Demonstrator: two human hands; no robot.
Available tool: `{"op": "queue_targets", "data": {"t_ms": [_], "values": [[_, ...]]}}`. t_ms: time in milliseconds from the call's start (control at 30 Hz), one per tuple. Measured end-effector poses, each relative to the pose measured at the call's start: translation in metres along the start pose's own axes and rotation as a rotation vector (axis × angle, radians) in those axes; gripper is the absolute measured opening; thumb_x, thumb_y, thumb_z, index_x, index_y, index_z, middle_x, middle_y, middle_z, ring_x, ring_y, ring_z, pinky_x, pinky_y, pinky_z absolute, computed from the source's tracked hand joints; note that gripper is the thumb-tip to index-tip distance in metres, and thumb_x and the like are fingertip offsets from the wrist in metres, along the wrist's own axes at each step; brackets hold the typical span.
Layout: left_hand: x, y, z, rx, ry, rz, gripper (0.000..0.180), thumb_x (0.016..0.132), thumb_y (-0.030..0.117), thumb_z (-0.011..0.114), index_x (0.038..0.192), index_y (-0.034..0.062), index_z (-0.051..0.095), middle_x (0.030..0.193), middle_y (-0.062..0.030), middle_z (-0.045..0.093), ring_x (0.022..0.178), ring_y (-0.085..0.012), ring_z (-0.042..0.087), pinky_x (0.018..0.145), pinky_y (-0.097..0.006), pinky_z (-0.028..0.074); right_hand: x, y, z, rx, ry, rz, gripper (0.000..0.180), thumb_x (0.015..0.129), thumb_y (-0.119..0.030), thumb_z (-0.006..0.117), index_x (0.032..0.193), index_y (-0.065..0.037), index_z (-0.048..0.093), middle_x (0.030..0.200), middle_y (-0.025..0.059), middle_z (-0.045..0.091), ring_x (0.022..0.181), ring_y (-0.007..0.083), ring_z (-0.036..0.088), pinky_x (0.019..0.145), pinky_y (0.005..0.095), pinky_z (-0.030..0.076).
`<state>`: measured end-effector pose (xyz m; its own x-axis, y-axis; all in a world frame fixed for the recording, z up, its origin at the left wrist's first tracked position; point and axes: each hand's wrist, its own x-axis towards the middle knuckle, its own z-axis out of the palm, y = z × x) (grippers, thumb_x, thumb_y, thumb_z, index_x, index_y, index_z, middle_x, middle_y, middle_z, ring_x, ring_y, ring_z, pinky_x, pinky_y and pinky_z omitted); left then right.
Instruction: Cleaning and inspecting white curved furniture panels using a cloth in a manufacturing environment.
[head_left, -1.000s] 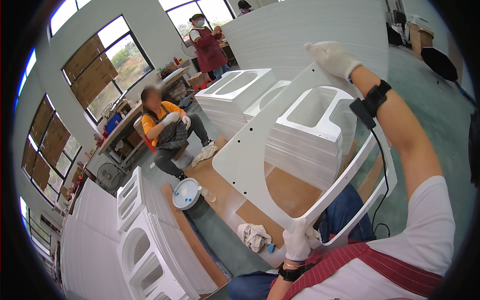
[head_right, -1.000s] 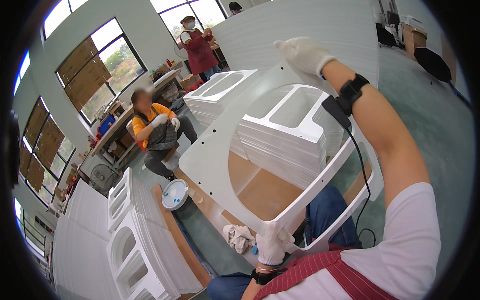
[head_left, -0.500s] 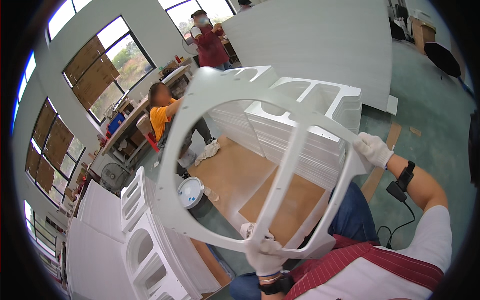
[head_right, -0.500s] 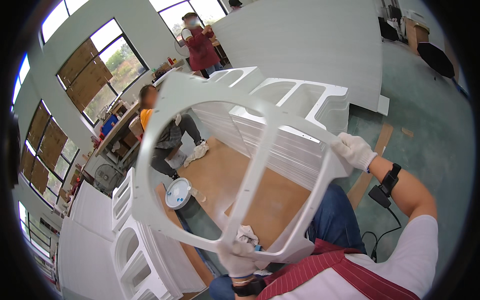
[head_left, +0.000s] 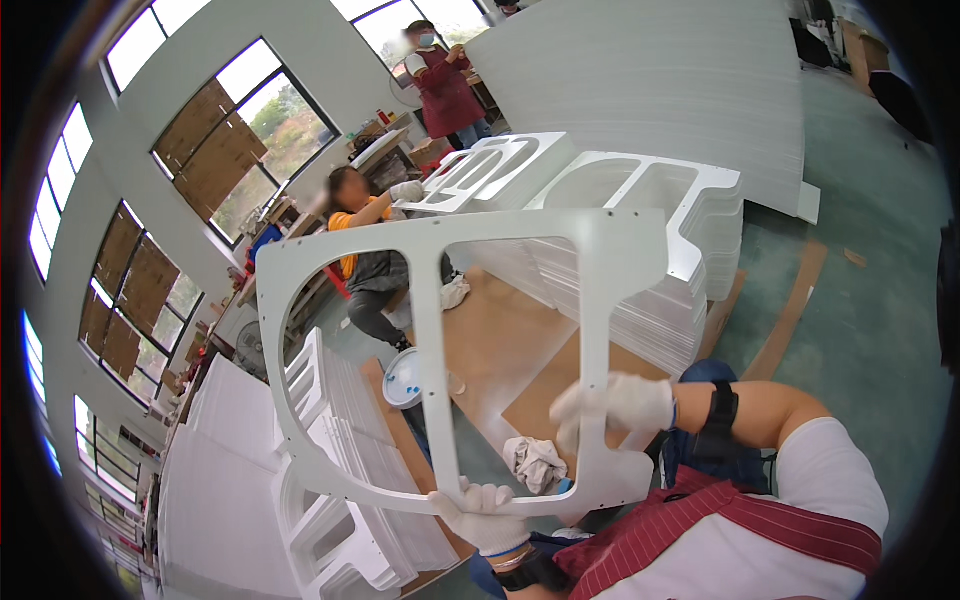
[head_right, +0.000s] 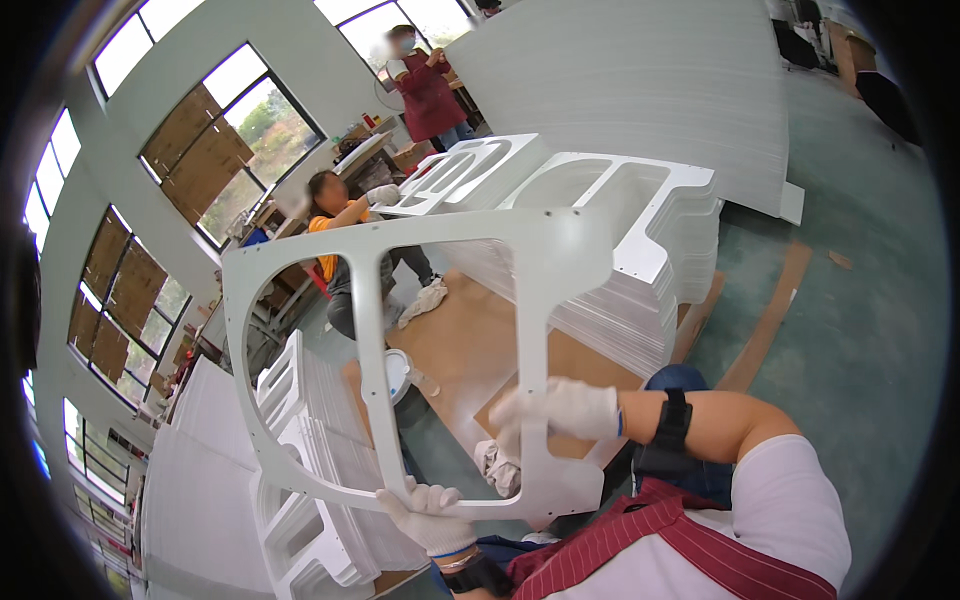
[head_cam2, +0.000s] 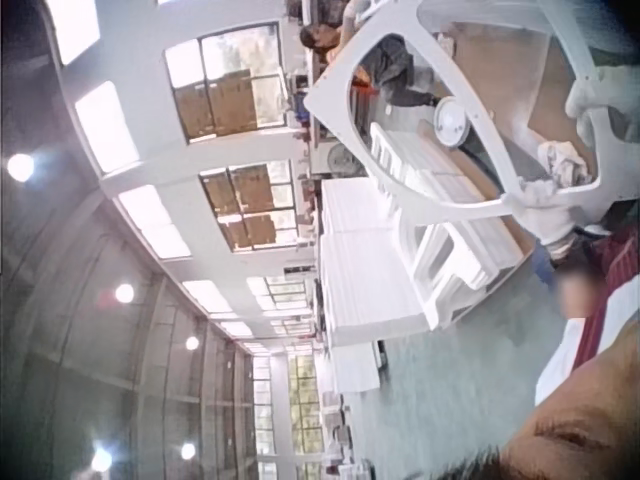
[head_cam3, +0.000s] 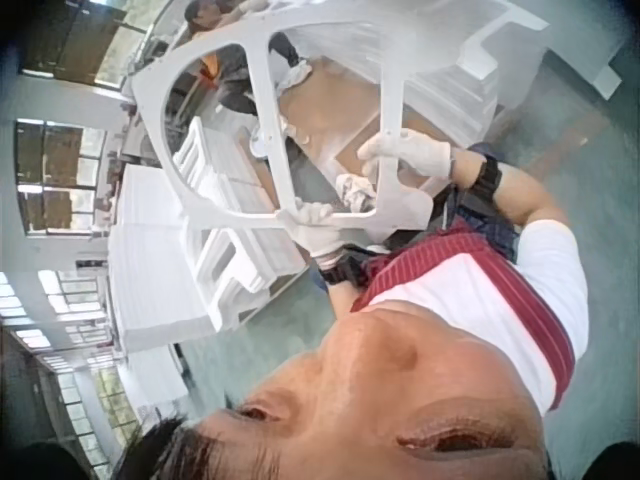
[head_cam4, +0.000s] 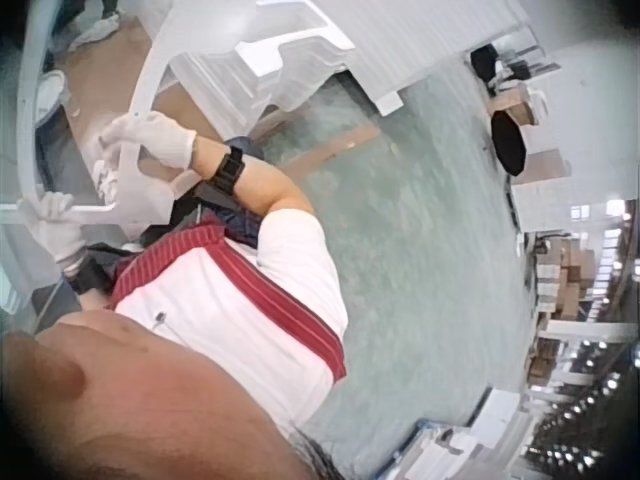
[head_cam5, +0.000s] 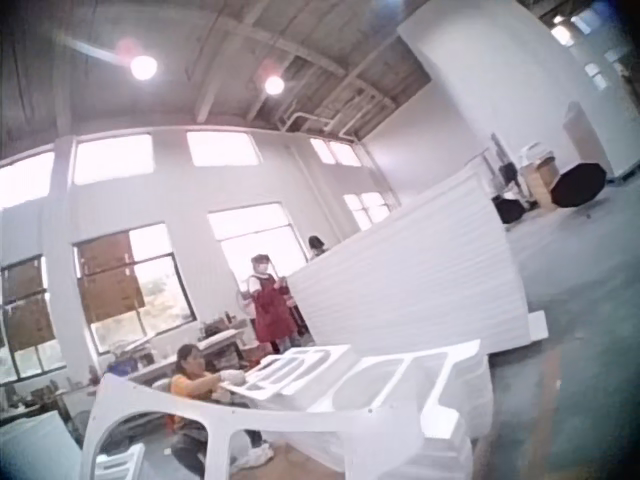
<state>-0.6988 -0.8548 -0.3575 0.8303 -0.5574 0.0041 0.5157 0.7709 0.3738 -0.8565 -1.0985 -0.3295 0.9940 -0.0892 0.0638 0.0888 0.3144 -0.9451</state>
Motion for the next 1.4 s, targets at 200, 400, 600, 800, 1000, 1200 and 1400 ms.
{"op": "queue_targets", "data": {"t_ms": [200,400,600,800,1000,1200,1400], "values": [[0.006,0.038,-0.020,-0.150,-0.198,-0.043,0.065,0.100,0.062,0.052,0.104,0.0002,0.071,0.054,0.0079,0.027,0.048,-0.0076,0.027,0.056,-0.029,0.035,-0.017,0.049,0.015,-0.067,-0.390,0.403,0.059,0.100,-0.029,0.063,0.148,0.001,0.045,0.137,0.0215,0.059,0.124,0.0302,0.061,0.100,0.0469,0.053],[0.029,0.031,-0.019,-0.310,-0.347,-0.169,0.065,0.101,0.062,0.049,0.110,0.0018,0.070,0.055,0.0075,0.034,0.052,-0.0087,0.030,0.061,-0.029,0.036,-0.009,0.057,0.028,0.956,-0.705,0.529,0.071,0.091,-0.031,0.073,0.148,-0.007,0.038,0.138,0.0180,0.050,0.117,0.0432,0.058,0.095,0.0637,0.054],[0.037,0.016,0.005,-0.356,-0.260,-0.242,0.062,0.098,0.061,0.055,0.096,0.0007,0.069,0.052,0.0079,0.039,0.048,-0.0069,0.035,0.056,-0.027,0.039,0.012,0.039,0.052,1.038,-0.749,0.496,0.073,0.090,-0.035,0.073,0.149,-0.012,0.036,0.136,0.0192,0.049,0.103,0.0397,0.062,0.082,0.0549,0.061],[0.071,0.012,0.014,-0.420,-0.255,-0.321,0.053,0.097,0.063,0.055,0.094,0.0104,0.061,0.057,0.0113,0.033,0.050,-0.0068,0.034,0.055,-0.029,0.041,0.012,0.019,0.062,0.956,-0.536,0.441,0.080,0.088,-0.032,0.072,0.154,-0.016,0.030,0.131,0.0243,0.051,0.089,0.0320,0.064,0.067,0.0410,0.063],[0.081,-0.002,0.073,0.376,0.177,-0.012,0.046,0.099,0.050,0.062,0.113,0.0074,0.054,0.078,0.0034,0.049,0.064,-0.0118,0.054,0.062,-0.030,0.052,0.027,0.003,0.067,0.776,-0.372,0.276,0.092,0.083,-0.034,0.077,0.158,-0.020,0.025,0.124,0.0224,0.056,0.089,0.0276,0.067,0.067,0.0373,0.063],[0.060,-0.012,0.098,0.898,-0.432,0.168,0.071,0.091,0.032,0.075,0.145,0.0022,0.041,0.115,-0.0140,0.058,0.105,-0.0200,0.060,0.093,-0.034,0.050,0.059,0.012,0.039,0.449,-0.119,0.081,0.068,0.088,-0.040,0.074,0.142,-0.008,0.048,0.108,0.0111,0.065,0.086,0.0227,0.068,0.064,0.0351,0.060],[0.019,-0.031,0.130,1.216,-0.199,0.837,0.032,0.098,0.013,0.062,0.127,0.0030,0.056,0.108,-0.0086,0.062,0.106,-0.0234,0.060,0.096,-0.037,0.051,0.093,0.056,0.013,-0.359,0.342,-0.239,0.063,0.092,-0.026,0.069,0.145,-0.001,0.045,0.129,0.0167,0.057,0.119,0.0287,0.059,0.099,0.0359,0.050]]}}
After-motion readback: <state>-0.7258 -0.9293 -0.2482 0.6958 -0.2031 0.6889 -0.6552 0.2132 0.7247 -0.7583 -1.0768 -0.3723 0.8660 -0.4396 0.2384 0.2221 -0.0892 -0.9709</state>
